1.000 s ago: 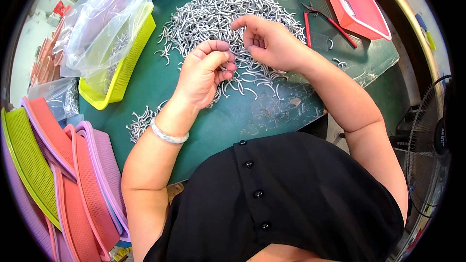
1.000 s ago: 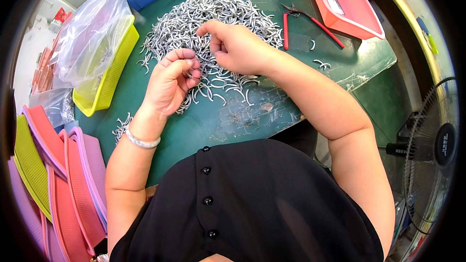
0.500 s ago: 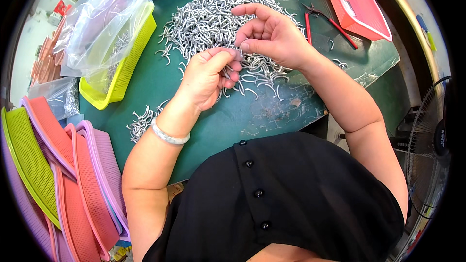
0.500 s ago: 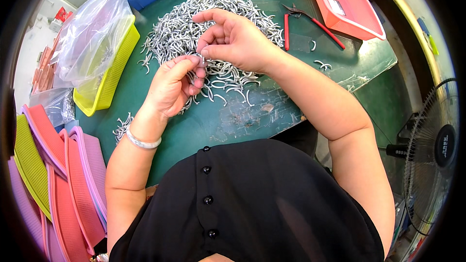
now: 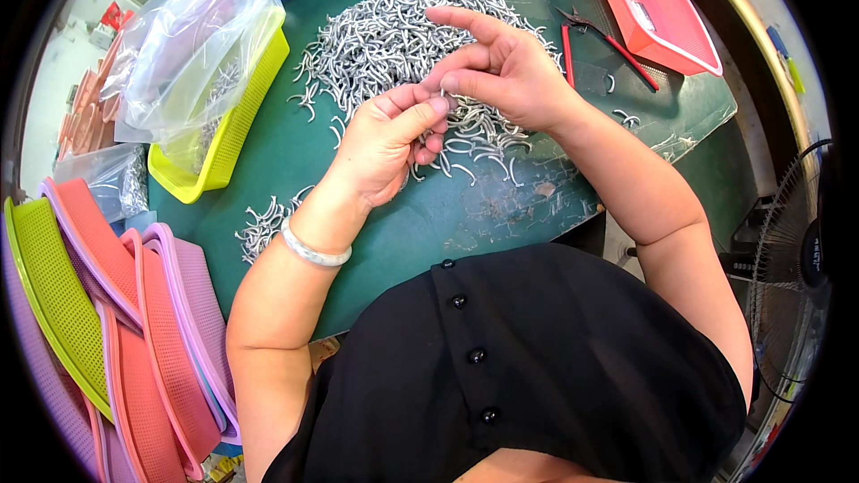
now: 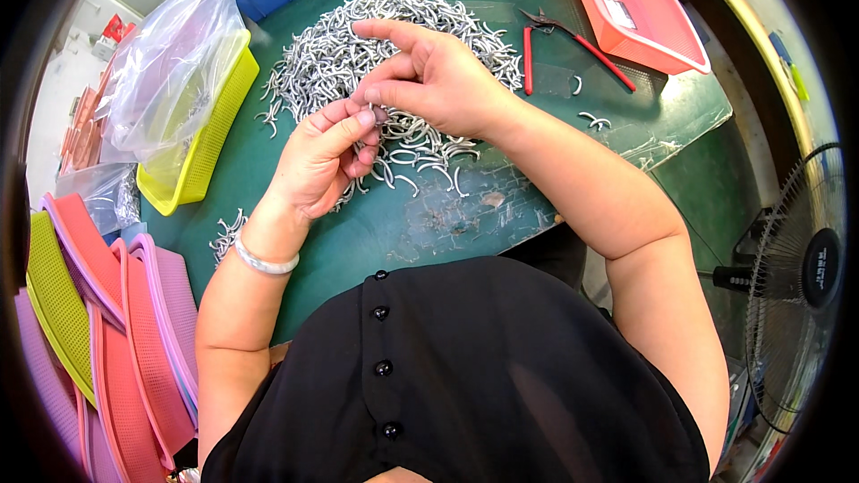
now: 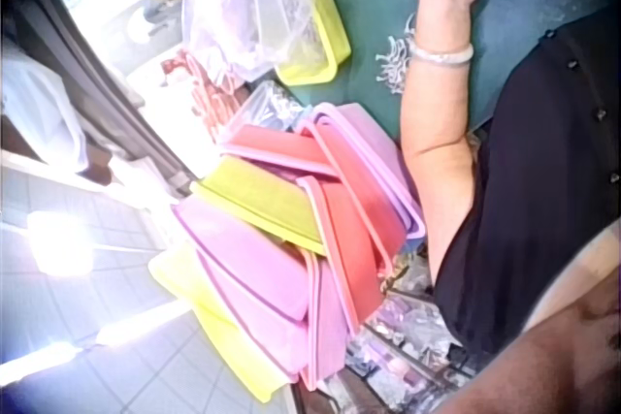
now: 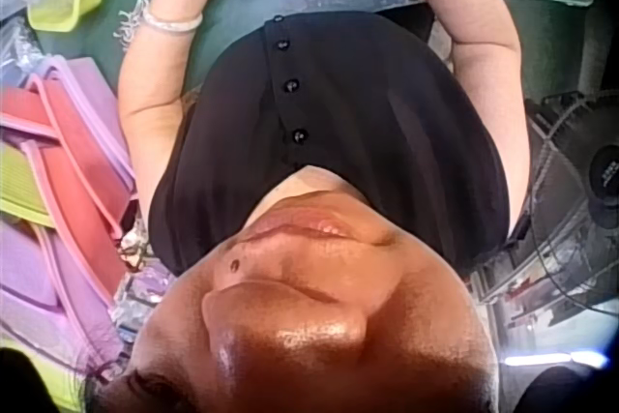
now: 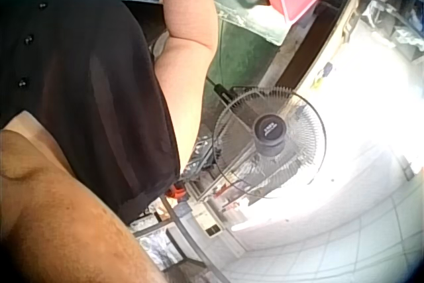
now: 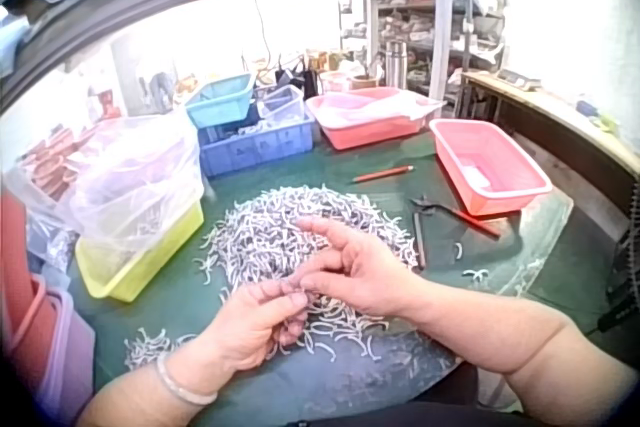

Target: The person repeatedly picks up small silver metal hooks from a large pile on a green table and joins two pieces together by hand. The person handles the hooks one at a time, interlocking them and placing the assembled pairs back onto the table.

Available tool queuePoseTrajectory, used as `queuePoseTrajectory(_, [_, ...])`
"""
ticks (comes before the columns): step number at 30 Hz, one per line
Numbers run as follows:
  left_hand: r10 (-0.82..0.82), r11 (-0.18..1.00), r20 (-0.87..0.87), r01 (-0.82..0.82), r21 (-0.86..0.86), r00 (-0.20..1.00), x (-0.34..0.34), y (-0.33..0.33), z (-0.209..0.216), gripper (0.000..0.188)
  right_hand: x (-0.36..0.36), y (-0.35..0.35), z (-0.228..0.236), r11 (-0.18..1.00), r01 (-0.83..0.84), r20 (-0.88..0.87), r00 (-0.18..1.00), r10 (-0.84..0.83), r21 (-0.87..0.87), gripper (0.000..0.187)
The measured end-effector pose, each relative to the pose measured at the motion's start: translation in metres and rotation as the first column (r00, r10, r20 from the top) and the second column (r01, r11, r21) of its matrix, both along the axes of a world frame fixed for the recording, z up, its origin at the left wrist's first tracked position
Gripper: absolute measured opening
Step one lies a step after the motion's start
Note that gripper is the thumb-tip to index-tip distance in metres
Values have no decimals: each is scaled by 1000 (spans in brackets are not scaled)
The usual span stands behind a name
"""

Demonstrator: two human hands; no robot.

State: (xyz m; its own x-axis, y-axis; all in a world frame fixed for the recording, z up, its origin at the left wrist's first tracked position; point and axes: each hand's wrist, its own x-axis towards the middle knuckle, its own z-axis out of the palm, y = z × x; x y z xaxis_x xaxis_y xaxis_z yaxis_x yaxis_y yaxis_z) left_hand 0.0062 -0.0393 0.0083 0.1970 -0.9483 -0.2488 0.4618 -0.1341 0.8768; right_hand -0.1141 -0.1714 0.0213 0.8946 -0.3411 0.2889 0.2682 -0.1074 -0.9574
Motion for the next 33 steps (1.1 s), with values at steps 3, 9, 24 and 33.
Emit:
queuePoseTrajectory(3, [-26,999,-40,25,-25,999,3,0,-1,11,3,-5,-6,997,67,45,997,-65,-40,50])
queuePoseTrajectory(9, [-8,999,-120,2,-54,993,5,0,-2,13,1,-14,-19,523,8,-112,974,-198,-852,51])
queuePoseTrajectory(24, [17,997,-284,-39,-71,959,11,0,-4,13,2,-4,-14,602,-29,-180,964,-193,-798,54])
queuePoseTrajectory(33, [28,998,-333,-48,-50,943,12,0,-6,14,4,-4,-22,538,34,-79,979,-187,-843,54])
